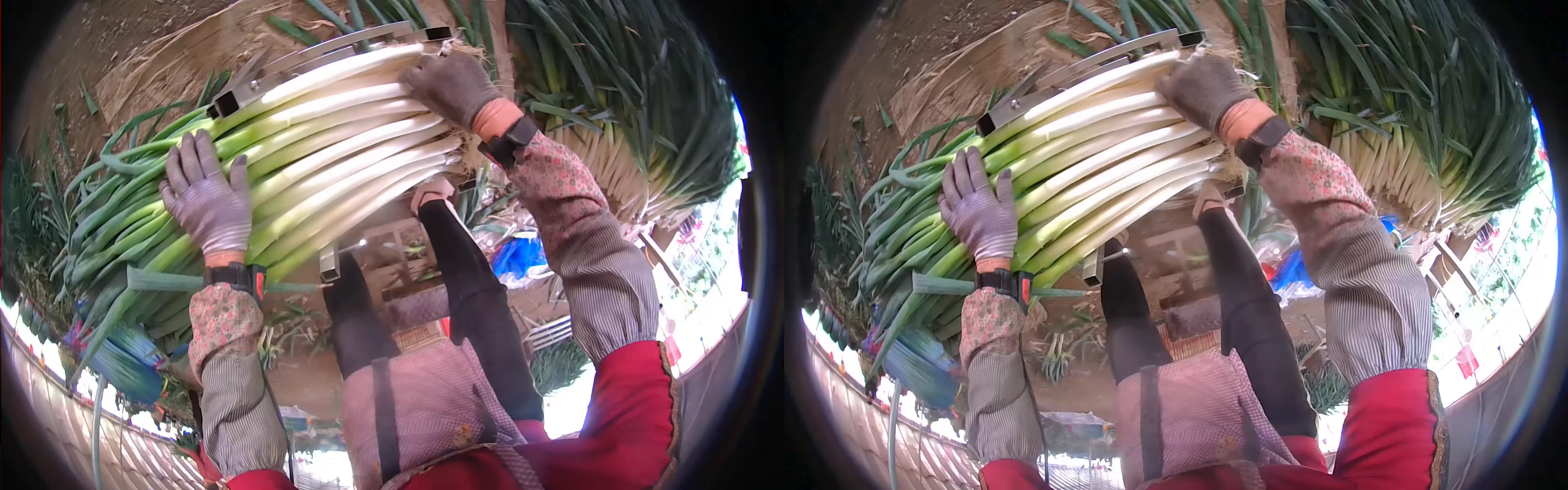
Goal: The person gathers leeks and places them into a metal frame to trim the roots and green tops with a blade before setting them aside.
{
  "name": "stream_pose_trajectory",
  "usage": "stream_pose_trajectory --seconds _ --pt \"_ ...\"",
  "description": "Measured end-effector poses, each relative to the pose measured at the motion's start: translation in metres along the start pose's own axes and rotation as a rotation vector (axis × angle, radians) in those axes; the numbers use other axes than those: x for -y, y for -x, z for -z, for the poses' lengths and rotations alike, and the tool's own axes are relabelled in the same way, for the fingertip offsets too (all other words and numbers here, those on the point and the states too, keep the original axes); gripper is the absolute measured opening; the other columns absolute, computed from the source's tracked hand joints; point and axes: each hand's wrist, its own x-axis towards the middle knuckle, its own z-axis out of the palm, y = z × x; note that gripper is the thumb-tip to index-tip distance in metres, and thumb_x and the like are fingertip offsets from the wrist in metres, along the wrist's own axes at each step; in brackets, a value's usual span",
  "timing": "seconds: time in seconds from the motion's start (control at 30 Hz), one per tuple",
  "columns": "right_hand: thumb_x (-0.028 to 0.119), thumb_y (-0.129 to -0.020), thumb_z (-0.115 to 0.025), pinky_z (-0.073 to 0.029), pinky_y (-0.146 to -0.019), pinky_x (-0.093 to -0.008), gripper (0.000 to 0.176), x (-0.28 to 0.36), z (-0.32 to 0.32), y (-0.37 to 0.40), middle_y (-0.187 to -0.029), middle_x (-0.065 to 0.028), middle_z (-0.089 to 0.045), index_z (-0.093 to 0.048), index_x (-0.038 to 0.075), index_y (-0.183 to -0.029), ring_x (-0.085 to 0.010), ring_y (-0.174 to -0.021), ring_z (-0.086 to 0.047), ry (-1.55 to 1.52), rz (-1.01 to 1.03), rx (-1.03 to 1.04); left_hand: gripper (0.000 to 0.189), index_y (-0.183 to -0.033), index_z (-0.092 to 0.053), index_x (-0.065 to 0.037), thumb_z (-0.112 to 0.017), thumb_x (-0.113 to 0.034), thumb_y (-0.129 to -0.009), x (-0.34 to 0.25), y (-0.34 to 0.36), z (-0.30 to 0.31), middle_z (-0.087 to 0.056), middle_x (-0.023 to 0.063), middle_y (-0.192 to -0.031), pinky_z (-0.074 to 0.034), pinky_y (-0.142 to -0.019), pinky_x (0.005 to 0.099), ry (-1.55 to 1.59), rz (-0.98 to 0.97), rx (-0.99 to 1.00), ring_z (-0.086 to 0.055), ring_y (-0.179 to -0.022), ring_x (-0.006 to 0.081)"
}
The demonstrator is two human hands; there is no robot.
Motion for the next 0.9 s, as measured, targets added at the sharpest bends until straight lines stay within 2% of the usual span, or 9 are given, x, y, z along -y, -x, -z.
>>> stream_pose_trajectory --seconds 0.1,0.13,0.27,0.37,0.5,0.6,0.7,0.83,0.9 --pt "0.015 -0.086 -0.062 -0.057 -0.065 -0.0418 0.01 0.003 0.006 -0.015 -0.084 -0.0089 -0.07 -0.068 0.012 -0.093 -0.0299 -0.076 -0.071 0.017 0.068 -0.005 0.066 -0.143 -0.053 -0.011 -0.066 -0.049 -0.091 0.002 0.001 -0.003 -0.052 0.0086 -0.147 -0.035 -0.107 0.0577 0.043 -0.009 -0.029 -0.044 -0.137 0.0326" --pt "0.016 -0.08 -0.067 -0.056 -0.07 -0.0447 0.012 0.007 0.007 -0.015 -0.084 -0.0103 -0.069 -0.067 0.009 -0.09 -0.0323 -0.079 -0.071 -0.074 0.047 -0.034 0.065 -0.142 -0.055 -0.011 -0.066 -0.049 -0.09 0.001 0.001 -0.004 -0.052 0.009 -0.147 -0.034 -0.107 0.0584 0.033 -0.005 -0.037 -0.044 -0.138 0.0325" --pt "0.022 -0.069 -0.075 -0.052 -0.08 -0.0483 0.027 0.011 0.017 -0.021 -0.084 -0.011 -0.069 -0.066 0.01 -0.092 -0.0347 -0.082 -0.069 -0.169 -0.009 0.008 0.062 -0.145 -0.052 -0.013 -0.063 -0.047 -0.094 0.001 0.001 -0.003 -0.052 0.0074 -0.148 -0.035 -0.106 0.0574 0.041 0.004 -0.046 -0.045 -0.137 0.0316" --pt "0.021 -0.074 -0.071 -0.052 -0.083 -0.0456 0.021 0.004 0.025 -0.017 -0.092 -0.0094 -0.072 -0.069 0.015 -0.094 -0.0317 -0.089 -0.071 -0.271 -0.063 0.145 0.062 -0.145 -0.052 -0.015 -0.063 -0.048 -0.094 0.0 0.0 0.0 -0.051 0.0074 -0.149 -0.035 -0.106 0.0576 0.047 0.013 -0.029 -0.045 -0.138 0.0315" --pt "0.027 -0.078 -0.072 -0.047 -0.087 -0.0464 0.022 -0.004 0.01 -0.011 -0.092 -0.0051 -0.072 -0.07 0.018 -0.098 -0.029 -0.092 -0.07 -0.295 0.071 -0.017 0.058 -0.145 -0.054 -0.019 -0.063 -0.047 -0.094 0.001 0.002 -0.002 -0.052 0.0077 -0.149 -0.035 -0.106 0.0573 0.033 0.011 -0.027 -0.045 -0.137 0.0322" --pt "0.031 -0.081 -0.073 -0.046 -0.088 -0.0472 0.021 -0.015 0.012 -0.022 -0.095 -0.002 -0.072 -0.071 0.021 -0.1 -0.0253 -0.095 -0.069 -0.265 -0.008 -0.127 0.057 -0.144 -0.056 -0.02 -0.063 -0.046 -0.094 0.0 0.001 0.001 -0.052 0.0075 -0.149 -0.036 -0.105 0.0568 0.003 0.023 -0.006 -0.045 -0.137 0.0324" --pt "0.033 -0.078 -0.079 -0.045 -0.085 -0.0456 0.027 -0.011 0.004 -0.026 -0.093 -0.0005 -0.07 -0.071 0.022 -0.101 -0.0244 -0.092 -0.067 -0.168 -0.061 -0.288 0.056 -0.143 -0.056 -0.02 -0.063 -0.046 -0.094 -0.002 -0.001 0.003 -0.051 0.0072 -0.149 -0.036 -0.105 0.0561 0.007 0.021 0.009 -0.045 -0.137 0.0326" --pt "0.034 -0.075 -0.081 -0.044 -0.083 -0.0459 0.027 0.021 0.005 -0.014 -0.099 0.0031 -0.07 -0.072 0.025 -0.099 -0.022 -0.095 -0.066 -0.137 -0.314 -0.245 0.054 -0.143 -0.056 -0.021 -0.062 -0.043 -0.095 0.0 0.0 0.001 -0.052 0.0065 -0.148 -0.037 -0.104 0.0558 0.03 0.024 0.006 -0.046 -0.136 0.0328" --pt "0.033 -0.08 -0.079 -0.042 -0.093 -0.0462 0.035 0.039 0.008 0.0 -0.114 0.0011 -0.067 -0.069 0.022 -0.112 -0.0239 -0.107 -0.062 -0.223 -0.339 -0.35 0.054 -0.143 -0.056 -0.022 -0.063 -0.043 -0.095 -0.002 0.0 0.003 -0.052 0.0062 -0.148 -0.037 -0.104 0.0552 0.025 0.024 0.0 -0.046 -0.135 0.0324"
